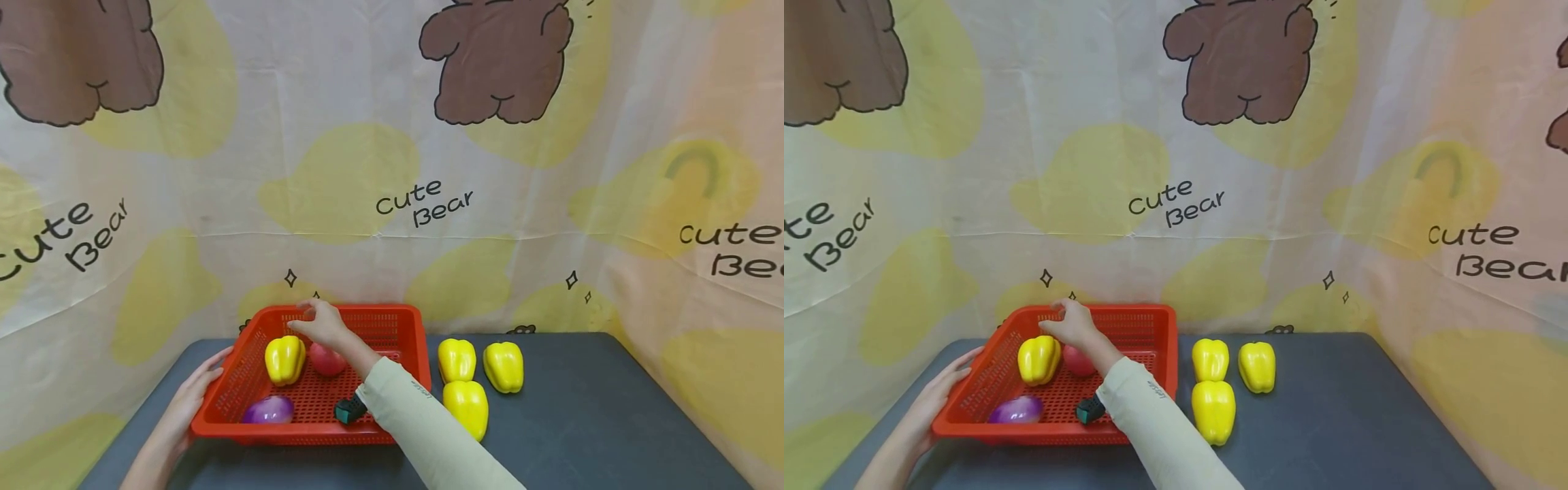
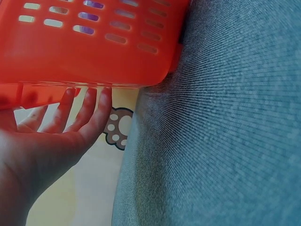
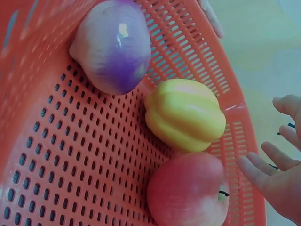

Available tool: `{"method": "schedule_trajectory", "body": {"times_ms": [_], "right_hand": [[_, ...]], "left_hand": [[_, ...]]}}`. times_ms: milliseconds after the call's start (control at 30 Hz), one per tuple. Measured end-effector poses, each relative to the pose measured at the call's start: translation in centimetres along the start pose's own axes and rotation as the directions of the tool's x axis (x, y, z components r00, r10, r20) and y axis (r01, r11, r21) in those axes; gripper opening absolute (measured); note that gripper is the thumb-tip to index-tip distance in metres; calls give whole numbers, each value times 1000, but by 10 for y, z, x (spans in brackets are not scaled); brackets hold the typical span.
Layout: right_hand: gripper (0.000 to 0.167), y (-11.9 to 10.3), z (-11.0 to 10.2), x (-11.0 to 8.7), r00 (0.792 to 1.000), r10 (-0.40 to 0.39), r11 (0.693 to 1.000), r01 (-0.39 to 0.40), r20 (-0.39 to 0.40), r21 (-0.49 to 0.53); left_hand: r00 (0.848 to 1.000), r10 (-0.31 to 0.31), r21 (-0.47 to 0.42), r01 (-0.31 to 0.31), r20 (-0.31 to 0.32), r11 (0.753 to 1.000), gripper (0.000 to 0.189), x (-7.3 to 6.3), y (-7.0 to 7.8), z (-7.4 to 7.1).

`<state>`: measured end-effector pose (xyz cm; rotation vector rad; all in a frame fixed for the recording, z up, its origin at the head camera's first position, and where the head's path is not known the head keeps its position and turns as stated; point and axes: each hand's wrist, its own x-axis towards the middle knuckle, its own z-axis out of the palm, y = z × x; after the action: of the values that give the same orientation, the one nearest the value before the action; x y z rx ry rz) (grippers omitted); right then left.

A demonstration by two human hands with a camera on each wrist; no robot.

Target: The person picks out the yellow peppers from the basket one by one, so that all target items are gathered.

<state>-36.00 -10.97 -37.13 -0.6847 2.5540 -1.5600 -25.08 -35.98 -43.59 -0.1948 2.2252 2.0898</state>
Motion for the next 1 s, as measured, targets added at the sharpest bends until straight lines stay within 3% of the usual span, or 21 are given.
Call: {"method": "schedule_trajectory", "body": {"times_ms": [400, 700, 1000], "right_hand": [[51, -7, 10, 6, 1000, -4, 999, 4, 3, 32], [53, 0, 16, 5, 999, -15, 999, 17, 41, -31], [52, 9, 22, 7, 997, 49, 999, -49, 58, -6]], "left_hand": [[1000, 14, -5, -14, 7, 1000, 58, 0, 0, 0], [1000, 28, -22, -28, 7, 999, 58, -1, -2, 0], [1000, 19, -20, -19, -2, 1000, 58, -1, -1, 0]]}}
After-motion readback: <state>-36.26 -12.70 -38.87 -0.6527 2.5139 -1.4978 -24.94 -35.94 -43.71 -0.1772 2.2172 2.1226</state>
